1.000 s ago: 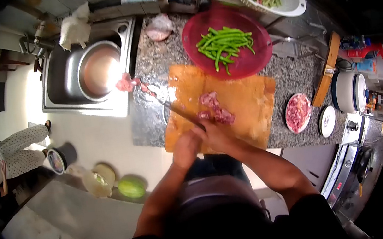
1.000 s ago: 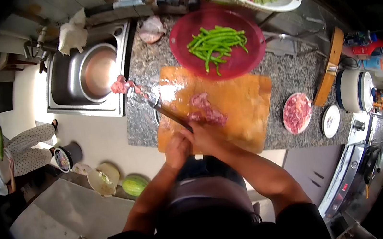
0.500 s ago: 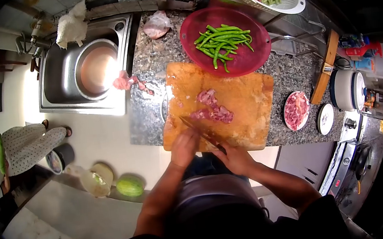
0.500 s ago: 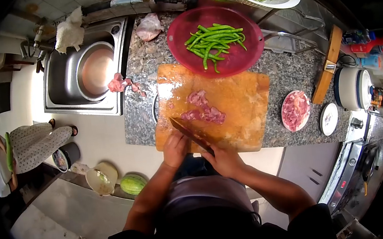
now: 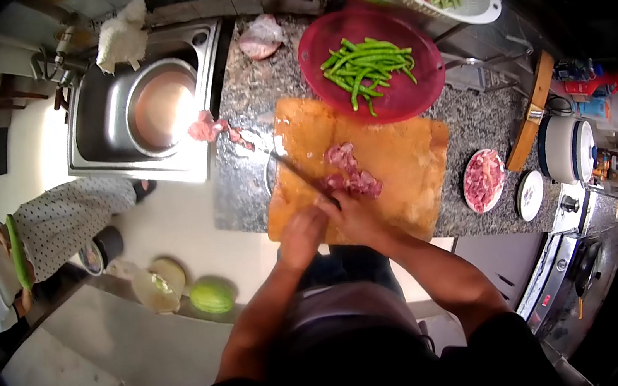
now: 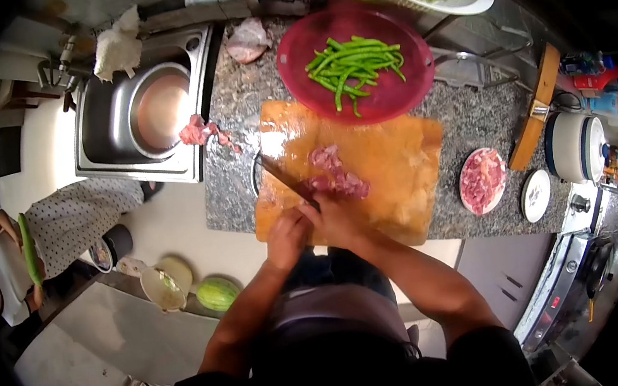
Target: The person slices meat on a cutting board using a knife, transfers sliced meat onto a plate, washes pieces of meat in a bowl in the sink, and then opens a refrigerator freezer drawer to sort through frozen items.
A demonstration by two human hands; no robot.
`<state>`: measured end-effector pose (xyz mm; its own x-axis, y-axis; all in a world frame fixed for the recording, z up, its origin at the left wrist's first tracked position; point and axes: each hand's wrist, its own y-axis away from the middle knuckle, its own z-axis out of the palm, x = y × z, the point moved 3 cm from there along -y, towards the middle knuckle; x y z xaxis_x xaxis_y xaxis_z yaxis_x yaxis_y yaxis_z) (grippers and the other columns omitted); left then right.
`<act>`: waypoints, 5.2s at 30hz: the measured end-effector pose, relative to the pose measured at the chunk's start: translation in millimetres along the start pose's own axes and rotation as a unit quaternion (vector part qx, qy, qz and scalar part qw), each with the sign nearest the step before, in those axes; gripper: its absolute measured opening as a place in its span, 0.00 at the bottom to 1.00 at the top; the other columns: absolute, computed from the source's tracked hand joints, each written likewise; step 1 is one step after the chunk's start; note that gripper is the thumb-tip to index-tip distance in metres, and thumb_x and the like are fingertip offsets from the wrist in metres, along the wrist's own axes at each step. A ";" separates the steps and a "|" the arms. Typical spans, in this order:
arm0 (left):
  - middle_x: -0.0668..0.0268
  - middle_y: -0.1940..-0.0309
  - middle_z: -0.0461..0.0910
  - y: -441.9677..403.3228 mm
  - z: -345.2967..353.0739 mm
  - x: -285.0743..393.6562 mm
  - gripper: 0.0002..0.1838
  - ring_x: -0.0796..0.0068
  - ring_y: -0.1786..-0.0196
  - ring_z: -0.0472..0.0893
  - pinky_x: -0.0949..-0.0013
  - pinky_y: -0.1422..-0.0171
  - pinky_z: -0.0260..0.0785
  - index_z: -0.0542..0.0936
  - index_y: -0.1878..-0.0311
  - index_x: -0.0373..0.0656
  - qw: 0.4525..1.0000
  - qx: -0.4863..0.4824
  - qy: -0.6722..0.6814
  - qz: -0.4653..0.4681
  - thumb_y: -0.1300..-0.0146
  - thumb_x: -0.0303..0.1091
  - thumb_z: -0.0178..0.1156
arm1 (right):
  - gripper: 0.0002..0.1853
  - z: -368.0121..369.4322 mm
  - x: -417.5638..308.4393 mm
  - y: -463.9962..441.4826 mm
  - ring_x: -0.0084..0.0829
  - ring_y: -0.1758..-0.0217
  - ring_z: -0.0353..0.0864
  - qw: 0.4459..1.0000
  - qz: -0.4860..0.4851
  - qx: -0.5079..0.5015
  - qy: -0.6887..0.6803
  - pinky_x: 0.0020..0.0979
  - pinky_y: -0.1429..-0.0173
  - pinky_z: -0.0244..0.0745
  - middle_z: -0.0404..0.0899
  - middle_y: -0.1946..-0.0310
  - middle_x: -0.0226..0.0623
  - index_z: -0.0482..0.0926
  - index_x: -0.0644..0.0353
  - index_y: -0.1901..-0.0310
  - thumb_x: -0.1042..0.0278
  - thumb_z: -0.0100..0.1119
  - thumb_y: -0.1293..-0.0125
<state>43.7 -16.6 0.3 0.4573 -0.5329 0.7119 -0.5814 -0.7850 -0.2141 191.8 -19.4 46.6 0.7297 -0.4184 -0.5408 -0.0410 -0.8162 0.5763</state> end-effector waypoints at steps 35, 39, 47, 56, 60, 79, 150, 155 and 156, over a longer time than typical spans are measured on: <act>0.61 0.59 0.80 4.1 -12.6 -15.7 0.12 0.61 0.53 0.79 0.61 0.49 0.73 0.81 0.63 0.41 0.996 -0.036 0.005 0.085 0.54 0.23 0.60 | 0.24 27.4 -12.2 8.1 0.61 0.52 0.75 0.981 -0.016 0.128 -0.145 0.48 0.47 0.71 0.77 0.56 0.62 0.73 0.67 0.48 0.51 0.49 0.29; 0.59 0.61 0.80 -16.4 -25.5 0.1 0.09 0.57 0.58 0.78 0.59 0.53 0.72 0.80 0.65 0.40 0.993 -0.032 0.020 0.110 0.52 0.24 0.59 | 0.22 -16.6 -1.7 40.8 0.44 0.67 0.79 0.974 -0.001 0.168 -0.150 0.41 0.61 0.74 0.77 0.69 0.51 0.71 0.67 0.53 0.50 0.47 0.27; 0.57 0.51 0.78 -74.0 -22.4 7.3 0.13 0.53 0.55 0.81 0.60 0.53 0.75 0.78 0.52 0.42 0.994 -0.046 0.092 0.028 0.40 0.24 0.61 | 0.17 -26.8 33.4 93.6 0.20 0.84 0.67 0.826 0.071 0.173 -0.531 0.22 0.79 0.65 0.67 0.81 0.29 0.68 0.59 0.61 0.51 0.44 0.25; 0.63 0.53 0.79 -76.1 21.6 -22.5 0.11 0.69 0.54 0.80 0.69 0.53 0.73 0.77 0.49 0.42 0.826 -0.151 0.450 -0.304 0.32 0.32 0.58 | 0.23 0.6 29.7 81.2 0.24 0.84 0.67 0.764 0.081 0.145 -0.623 0.27 0.77 0.68 0.67 0.82 0.32 0.68 0.60 0.63 0.45 0.39 0.24; 0.67 0.61 0.80 -99.0 -9.4 14.3 0.07 0.72 0.60 0.80 0.69 0.52 0.73 0.78 0.53 0.41 0.566 -0.136 0.643 -0.498 0.31 0.31 0.56 | 0.24 4.5 23.3 70.4 0.24 0.84 0.66 0.719 0.083 0.100 -0.683 0.28 0.77 0.68 0.66 0.82 0.32 0.68 0.59 0.64 0.43 0.39 0.25; 0.47 0.30 0.58 -117.7 11.0 -0.2 0.57 0.46 0.27 0.56 0.44 0.24 0.42 0.58 0.29 0.36 0.957 -0.244 -0.109 0.116 0.58 0.56 0.74 | 0.30 72.1 121.5 122.7 0.29 0.86 0.68 0.644 0.222 0.212 -0.701 0.31 0.78 0.70 0.68 0.84 0.35 0.69 0.59 0.73 0.36 0.42 0.29; 0.50 0.37 0.64 -84.2 -131.3 -70.2 0.38 0.45 0.35 0.64 0.54 0.32 0.62 0.70 0.35 0.51 0.942 0.057 -0.268 -0.193 0.54 0.21 0.66 | 0.28 -32.2 180.5 109.1 0.45 0.59 0.81 0.957 -0.051 0.254 0.134 0.43 0.60 0.78 0.79 0.57 0.45 0.73 0.59 0.43 0.54 0.64 0.43; 0.54 0.36 0.66 -130.7 -139.7 -182.9 0.24 0.46 0.35 0.67 0.50 0.37 0.67 0.74 0.40 0.61 0.935 -0.111 -0.330 -0.068 0.41 0.36 0.60 | 0.28 -14.6 139.1 78.2 0.49 0.52 0.77 0.961 -0.005 0.242 0.133 0.46 0.50 0.74 0.78 0.58 0.50 0.73 0.63 0.44 0.63 0.66 0.47; 0.56 0.40 0.69 -144.3 -143.5 -189.6 0.20 0.48 0.38 0.70 0.52 0.42 0.70 0.75 0.43 0.58 0.950 -0.151 -0.266 -0.071 0.40 0.35 0.59 | 0.27 -9.8 133.7 78.0 0.50 0.53 0.76 0.950 0.015 0.274 0.146 0.46 0.50 0.73 0.77 0.58 0.50 0.73 0.64 0.44 0.65 0.65 0.47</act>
<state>-55.8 243.0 -7.8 0.7741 -0.5751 0.2645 -0.6177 -0.7777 0.1168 292.9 -135.1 25.2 0.8778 -0.3813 -0.2899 -0.3555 -0.9243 0.1390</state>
